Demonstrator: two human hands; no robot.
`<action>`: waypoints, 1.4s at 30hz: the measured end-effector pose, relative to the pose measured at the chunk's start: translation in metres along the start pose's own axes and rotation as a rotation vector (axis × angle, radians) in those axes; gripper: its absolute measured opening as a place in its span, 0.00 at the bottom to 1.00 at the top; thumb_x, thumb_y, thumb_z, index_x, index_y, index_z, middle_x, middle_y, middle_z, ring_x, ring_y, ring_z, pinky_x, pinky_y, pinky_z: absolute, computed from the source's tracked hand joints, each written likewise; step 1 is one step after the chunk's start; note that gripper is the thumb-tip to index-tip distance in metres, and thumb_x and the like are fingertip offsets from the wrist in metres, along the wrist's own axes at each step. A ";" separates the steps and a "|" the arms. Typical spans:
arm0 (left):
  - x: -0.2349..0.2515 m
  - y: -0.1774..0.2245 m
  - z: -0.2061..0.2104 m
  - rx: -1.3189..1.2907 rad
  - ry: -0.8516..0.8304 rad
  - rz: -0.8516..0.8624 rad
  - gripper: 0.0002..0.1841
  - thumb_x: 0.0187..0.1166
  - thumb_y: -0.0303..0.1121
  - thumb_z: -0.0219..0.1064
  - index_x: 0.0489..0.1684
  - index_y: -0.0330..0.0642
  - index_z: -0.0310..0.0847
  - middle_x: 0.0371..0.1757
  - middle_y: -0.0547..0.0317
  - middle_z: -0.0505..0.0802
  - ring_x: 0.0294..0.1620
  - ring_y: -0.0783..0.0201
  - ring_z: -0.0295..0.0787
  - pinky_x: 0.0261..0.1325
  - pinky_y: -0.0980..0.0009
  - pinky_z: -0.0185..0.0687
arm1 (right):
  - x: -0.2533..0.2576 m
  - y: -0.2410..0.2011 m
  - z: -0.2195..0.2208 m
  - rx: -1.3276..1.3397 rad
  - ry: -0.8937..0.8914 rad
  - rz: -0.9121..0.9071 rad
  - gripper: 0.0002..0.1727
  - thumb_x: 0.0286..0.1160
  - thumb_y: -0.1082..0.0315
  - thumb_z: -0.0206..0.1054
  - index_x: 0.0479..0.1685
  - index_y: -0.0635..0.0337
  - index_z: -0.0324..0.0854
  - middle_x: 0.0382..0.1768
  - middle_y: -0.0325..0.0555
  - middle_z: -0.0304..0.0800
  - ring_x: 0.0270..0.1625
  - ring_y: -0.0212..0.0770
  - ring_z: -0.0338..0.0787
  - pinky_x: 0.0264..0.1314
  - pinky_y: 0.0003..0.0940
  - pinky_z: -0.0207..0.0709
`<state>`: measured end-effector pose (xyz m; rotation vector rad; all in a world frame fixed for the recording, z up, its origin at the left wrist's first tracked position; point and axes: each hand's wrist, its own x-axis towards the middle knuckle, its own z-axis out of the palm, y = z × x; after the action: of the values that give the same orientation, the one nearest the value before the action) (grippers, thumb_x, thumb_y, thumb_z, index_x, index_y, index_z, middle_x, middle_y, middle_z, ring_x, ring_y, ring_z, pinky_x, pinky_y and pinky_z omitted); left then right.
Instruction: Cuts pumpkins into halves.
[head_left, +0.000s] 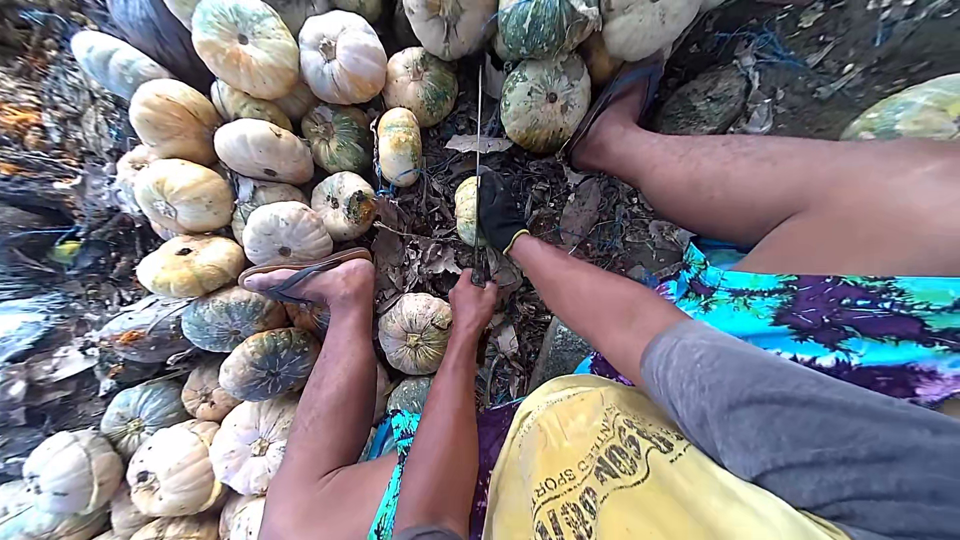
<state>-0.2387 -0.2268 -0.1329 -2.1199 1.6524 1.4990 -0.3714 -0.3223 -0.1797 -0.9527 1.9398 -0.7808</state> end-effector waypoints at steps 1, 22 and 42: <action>-0.015 -0.002 -0.007 -0.086 -0.030 -0.035 0.12 0.74 0.34 0.69 0.51 0.40 0.85 0.35 0.51 0.91 0.32 0.56 0.90 0.39 0.54 0.88 | -0.007 0.008 0.006 0.006 0.003 -0.071 0.30 0.97 0.56 0.36 0.89 0.60 0.64 0.88 0.53 0.67 0.92 0.46 0.63 0.96 0.42 0.52; -0.055 -0.009 -0.007 0.027 0.233 0.116 0.11 0.76 0.34 0.68 0.50 0.41 0.86 0.34 0.53 0.93 0.37 0.57 0.92 0.45 0.54 0.87 | -0.054 0.019 -0.015 0.092 -0.145 0.000 0.28 0.92 0.50 0.53 0.79 0.62 0.72 0.79 0.58 0.75 0.82 0.50 0.76 0.86 0.49 0.68; -0.016 -0.026 0.014 0.180 0.005 -0.069 0.21 0.77 0.40 0.68 0.67 0.42 0.83 0.52 0.42 0.95 0.57 0.44 0.93 0.61 0.41 0.86 | 0.059 -0.049 0.000 -0.429 0.176 -0.486 0.35 0.89 0.48 0.48 0.91 0.56 0.60 0.93 0.61 0.52 0.94 0.58 0.55 0.94 0.56 0.50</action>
<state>-0.2267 -0.1963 -0.1412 -2.0643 1.6294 1.2748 -0.3771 -0.3972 -0.1644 -1.7088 2.0996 -0.7424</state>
